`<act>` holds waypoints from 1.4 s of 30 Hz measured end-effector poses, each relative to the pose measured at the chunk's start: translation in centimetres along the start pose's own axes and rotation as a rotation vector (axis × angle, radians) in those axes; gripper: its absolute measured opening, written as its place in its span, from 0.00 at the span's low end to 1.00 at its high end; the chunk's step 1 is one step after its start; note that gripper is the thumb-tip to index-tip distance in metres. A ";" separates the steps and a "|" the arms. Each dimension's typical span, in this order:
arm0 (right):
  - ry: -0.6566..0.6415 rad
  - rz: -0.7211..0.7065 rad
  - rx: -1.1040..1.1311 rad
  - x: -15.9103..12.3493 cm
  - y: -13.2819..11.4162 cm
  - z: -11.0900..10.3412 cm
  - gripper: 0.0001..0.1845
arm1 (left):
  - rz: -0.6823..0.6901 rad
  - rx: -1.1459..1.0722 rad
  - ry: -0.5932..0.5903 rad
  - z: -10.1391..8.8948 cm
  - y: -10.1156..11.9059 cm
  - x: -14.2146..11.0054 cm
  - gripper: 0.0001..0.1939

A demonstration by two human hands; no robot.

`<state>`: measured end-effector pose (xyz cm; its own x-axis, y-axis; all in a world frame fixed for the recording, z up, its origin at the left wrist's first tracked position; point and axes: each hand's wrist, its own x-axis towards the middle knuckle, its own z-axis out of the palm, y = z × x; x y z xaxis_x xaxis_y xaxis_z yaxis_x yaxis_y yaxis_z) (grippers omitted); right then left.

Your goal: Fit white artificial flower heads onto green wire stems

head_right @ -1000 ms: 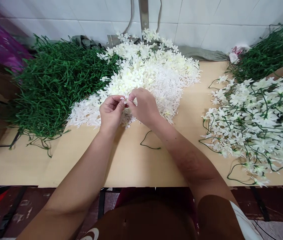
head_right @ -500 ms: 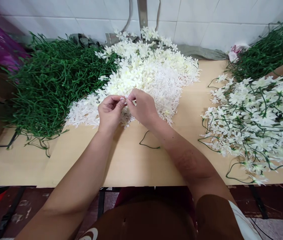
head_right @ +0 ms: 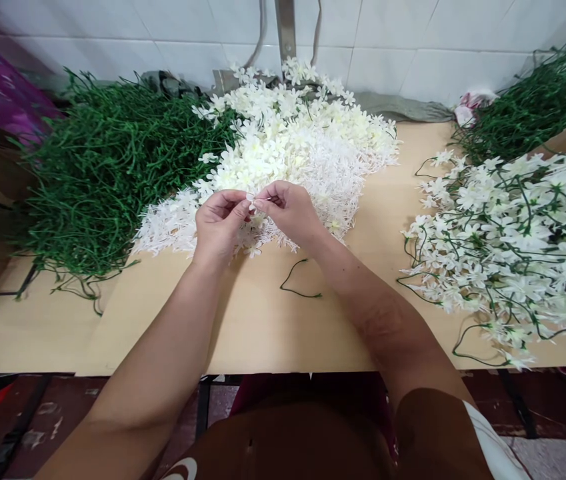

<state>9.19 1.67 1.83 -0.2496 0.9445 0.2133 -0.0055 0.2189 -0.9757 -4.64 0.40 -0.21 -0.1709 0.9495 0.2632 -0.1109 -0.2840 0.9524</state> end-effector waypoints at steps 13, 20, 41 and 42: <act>0.064 -0.011 -0.032 -3.9 -1.5 -3.5 0.23 | 0.240 0.395 -0.304 1.7 0.8 -2.9 0.09; -0.108 0.187 0.230 -6.6 -0.9 -5.9 0.24 | 0.333 1.013 -0.781 2.9 1.2 -4.7 0.05; -0.109 0.236 0.302 -6.2 1.2 -6.0 0.21 | -0.236 0.211 -0.429 1.5 0.5 -3.0 0.06; -0.095 0.231 0.319 -6.2 1.2 -5.9 0.21 | -0.252 0.205 -0.448 1.6 0.6 -3.0 0.07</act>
<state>16.47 -2.44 -0.37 -0.3680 0.9298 -0.0042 -0.2353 -0.0975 -0.9670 -2.59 -2.41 -0.22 0.2745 0.9614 0.0200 0.1056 -0.0508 0.9931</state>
